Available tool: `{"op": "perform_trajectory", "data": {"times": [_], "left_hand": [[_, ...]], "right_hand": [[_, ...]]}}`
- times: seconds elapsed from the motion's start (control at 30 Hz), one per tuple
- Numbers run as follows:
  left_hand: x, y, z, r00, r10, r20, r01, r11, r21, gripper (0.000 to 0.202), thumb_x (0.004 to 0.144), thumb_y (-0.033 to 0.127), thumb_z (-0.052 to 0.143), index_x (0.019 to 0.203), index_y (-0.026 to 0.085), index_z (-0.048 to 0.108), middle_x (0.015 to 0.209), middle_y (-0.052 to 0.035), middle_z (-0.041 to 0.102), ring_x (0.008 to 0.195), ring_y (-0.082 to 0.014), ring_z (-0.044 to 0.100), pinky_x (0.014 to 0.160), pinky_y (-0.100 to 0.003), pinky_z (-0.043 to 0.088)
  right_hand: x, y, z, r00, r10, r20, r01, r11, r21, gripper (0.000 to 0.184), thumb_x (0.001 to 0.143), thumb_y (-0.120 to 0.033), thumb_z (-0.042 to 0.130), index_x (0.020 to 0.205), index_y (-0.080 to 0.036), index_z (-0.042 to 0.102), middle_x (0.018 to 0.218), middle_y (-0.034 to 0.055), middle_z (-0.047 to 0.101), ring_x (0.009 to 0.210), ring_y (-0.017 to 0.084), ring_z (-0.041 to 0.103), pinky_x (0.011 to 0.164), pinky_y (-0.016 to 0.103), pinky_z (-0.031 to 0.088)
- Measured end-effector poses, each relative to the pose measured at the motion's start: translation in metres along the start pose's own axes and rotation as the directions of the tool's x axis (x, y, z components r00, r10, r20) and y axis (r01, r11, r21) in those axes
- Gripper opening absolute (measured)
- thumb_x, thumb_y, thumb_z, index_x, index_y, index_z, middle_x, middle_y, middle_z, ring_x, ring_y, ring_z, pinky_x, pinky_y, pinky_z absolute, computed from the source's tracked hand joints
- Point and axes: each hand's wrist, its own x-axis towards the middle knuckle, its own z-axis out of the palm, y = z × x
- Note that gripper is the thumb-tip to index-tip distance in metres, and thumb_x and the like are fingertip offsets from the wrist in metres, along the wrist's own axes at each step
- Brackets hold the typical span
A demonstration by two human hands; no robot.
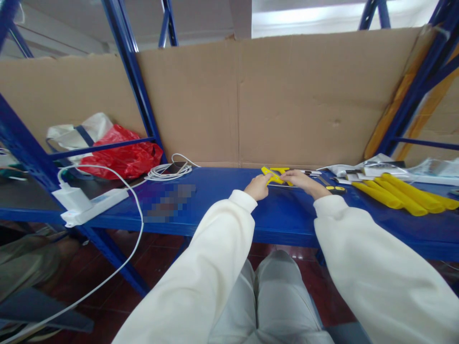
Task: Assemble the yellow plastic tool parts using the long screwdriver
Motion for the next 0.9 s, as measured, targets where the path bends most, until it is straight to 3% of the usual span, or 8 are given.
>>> {"op": "perform_trajectory", "data": {"times": [0.3, 0.57, 0.77, 0.9], "left_hand": [[-0.012, 0.010, -0.005, 0.999, 0.005, 0.050, -0.013, 0.986, 0.163, 0.062, 0.100, 0.004, 0.048, 0.156, 0.027, 0.062, 0.140, -0.0173, 0.071, 0.124, -0.0321, 0.075, 0.106, -0.043, 0.059], [-0.014, 0.010, -0.006, 0.999, 0.003, 0.048, -0.012, 0.982, 0.187, 0.062, 0.101, 0.007, 0.050, 0.157, 0.031, 0.061, 0.140, -0.0152, 0.071, 0.122, -0.0311, 0.076, 0.105, -0.040, 0.058], [-0.017, 0.013, -0.007, 0.993, -0.043, 0.113, 0.012, 0.965, 0.261, 0.068, 0.100, 0.006, 0.050, 0.163, 0.032, 0.053, 0.140, -0.0173, 0.068, 0.120, -0.0325, 0.076, 0.102, -0.043, 0.059], [-0.017, 0.014, -0.008, 0.993, -0.028, 0.119, 0.001, 0.976, 0.219, 0.074, 0.097, 0.002, 0.052, 0.164, 0.031, 0.050, 0.140, -0.0183, 0.066, 0.119, -0.0322, 0.077, 0.104, -0.042, 0.059]], "right_hand": [[0.002, 0.005, 0.001, 0.999, -0.050, 0.002, 0.050, 0.996, -0.080, 0.015, 0.084, -0.025, 0.068, 0.073, -0.020, 0.077, 0.085, 0.0070, 0.079, 0.089, 0.025, 0.072, 0.089, 0.034, 0.057], [0.004, 0.008, 0.001, 0.996, -0.084, 0.011, 0.085, 0.992, -0.098, 0.015, 0.086, -0.026, 0.067, 0.076, -0.020, 0.077, 0.088, 0.0077, 0.080, 0.090, 0.025, 0.072, 0.090, 0.034, 0.057], [0.004, 0.007, 0.001, 0.997, -0.071, 0.017, 0.072, 0.993, -0.090, 0.015, 0.086, -0.025, 0.066, 0.078, -0.019, 0.078, 0.092, 0.0091, 0.081, 0.092, 0.025, 0.072, 0.092, 0.034, 0.057], [0.005, 0.009, 0.000, 0.996, -0.089, 0.021, 0.090, 0.993, -0.080, 0.014, 0.084, -0.027, 0.068, 0.075, -0.020, 0.077, 0.086, 0.0080, 0.080, 0.089, 0.025, 0.071, 0.091, 0.035, 0.057]]}}
